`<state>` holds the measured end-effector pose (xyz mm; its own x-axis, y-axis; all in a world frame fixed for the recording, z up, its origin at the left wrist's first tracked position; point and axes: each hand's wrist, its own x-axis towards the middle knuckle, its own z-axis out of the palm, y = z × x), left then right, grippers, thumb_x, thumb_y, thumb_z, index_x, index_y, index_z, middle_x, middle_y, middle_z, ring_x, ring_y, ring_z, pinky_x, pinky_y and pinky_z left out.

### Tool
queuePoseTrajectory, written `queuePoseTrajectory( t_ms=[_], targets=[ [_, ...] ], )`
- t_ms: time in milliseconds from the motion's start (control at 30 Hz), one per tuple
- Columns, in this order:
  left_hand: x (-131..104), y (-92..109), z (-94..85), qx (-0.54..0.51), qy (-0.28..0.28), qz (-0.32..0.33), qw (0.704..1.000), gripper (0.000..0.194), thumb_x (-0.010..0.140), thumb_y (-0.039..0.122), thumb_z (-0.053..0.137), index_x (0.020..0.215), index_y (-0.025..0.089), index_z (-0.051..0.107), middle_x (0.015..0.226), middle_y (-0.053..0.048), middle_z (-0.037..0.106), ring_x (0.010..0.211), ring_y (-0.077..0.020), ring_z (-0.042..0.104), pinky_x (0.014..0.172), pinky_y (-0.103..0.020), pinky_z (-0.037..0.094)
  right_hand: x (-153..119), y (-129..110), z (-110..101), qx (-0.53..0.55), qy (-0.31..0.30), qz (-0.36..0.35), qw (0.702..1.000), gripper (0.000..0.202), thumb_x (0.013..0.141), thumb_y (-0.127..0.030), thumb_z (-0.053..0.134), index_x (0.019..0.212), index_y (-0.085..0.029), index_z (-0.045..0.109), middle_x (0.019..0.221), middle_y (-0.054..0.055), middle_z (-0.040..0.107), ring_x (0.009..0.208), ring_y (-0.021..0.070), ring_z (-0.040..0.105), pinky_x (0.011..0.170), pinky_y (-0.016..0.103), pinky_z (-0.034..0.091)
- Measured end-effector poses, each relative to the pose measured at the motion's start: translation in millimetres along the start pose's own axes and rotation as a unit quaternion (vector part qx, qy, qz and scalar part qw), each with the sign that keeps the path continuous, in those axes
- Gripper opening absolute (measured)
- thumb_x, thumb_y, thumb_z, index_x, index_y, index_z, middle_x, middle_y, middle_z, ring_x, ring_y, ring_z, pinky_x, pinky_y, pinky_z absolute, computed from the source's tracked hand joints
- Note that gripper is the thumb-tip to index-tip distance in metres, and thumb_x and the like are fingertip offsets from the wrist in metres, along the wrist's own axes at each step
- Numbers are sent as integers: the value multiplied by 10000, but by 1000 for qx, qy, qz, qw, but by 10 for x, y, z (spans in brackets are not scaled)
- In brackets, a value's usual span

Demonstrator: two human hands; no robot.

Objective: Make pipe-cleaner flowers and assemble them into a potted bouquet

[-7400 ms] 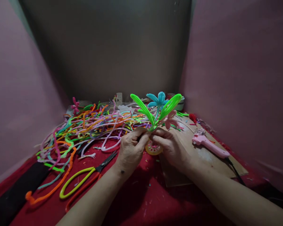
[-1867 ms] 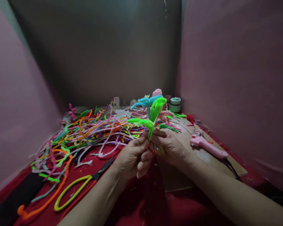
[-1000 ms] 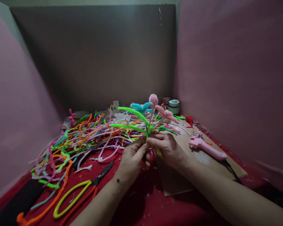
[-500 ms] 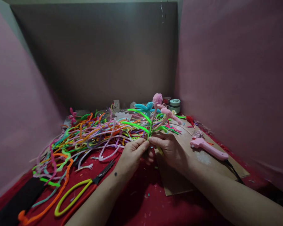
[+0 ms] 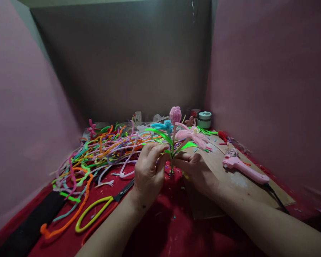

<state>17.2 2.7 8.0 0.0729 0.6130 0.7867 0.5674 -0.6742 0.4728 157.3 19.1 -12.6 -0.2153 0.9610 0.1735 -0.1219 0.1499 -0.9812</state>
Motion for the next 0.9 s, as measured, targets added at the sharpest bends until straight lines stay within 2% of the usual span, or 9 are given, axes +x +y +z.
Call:
queuePoseTrajectory(
  t_ms=[100,200,333,467,567,700,900],
  targets=[
    [64,36,-41,69,19,33,997,218,800,147,523,1002,197,586,929,-49,534,896,-165,506,786,-288,428,4,14,20,-52,-18,-21,998,168,687,-308,631,659,-150,681,592,-19,580,555,114,449,547,249,332],
    [151,66,-77,132,-5,25,991,226,788,152,531,1001,182,603,890,-50,510,879,-178,477,772,-313,417,19,57,30,-79,-20,-76,994,166,687,-298,625,625,-153,676,571,-12,572,555,119,445,531,245,329],
    [251,82,-106,181,-53,47,981,136,768,144,541,818,186,661,851,-49,525,861,-193,448,752,-333,392,22,110,30,-79,-4,-134,988,172,683,-301,624,576,-169,654,531,-1,549,562,134,442,505,249,330],
    [308,85,-119,193,-51,51,978,144,751,118,536,695,180,653,802,-43,537,829,-192,435,733,-326,384,14,87,45,-104,17,-146,984,169,695,-253,601,549,-175,634,541,-6,540,557,125,431,515,255,342],
    [321,107,-121,236,-37,73,968,151,747,134,537,642,178,636,793,-51,540,804,-199,422,713,-322,377,7,51,59,-120,11,-145,982,179,703,-225,573,537,-168,608,542,-20,509,553,114,427,547,257,353],
    [307,166,-103,323,-49,91,941,142,752,185,521,667,178,634,766,-70,580,798,-229,447,716,-358,358,-1,45,58,-113,2,-139,984,232,714,-237,553,493,-169,552,512,-37,449,525,101,391,539,247,327],
    [316,211,-86,455,-110,84,879,197,734,192,459,585,181,587,603,-89,609,682,-260,519,654,-391,316,21,129,72,-131,26,-150,980,194,719,-267,564,558,-167,607,514,-30,484,530,108,398,548,243,336]
  ],
)
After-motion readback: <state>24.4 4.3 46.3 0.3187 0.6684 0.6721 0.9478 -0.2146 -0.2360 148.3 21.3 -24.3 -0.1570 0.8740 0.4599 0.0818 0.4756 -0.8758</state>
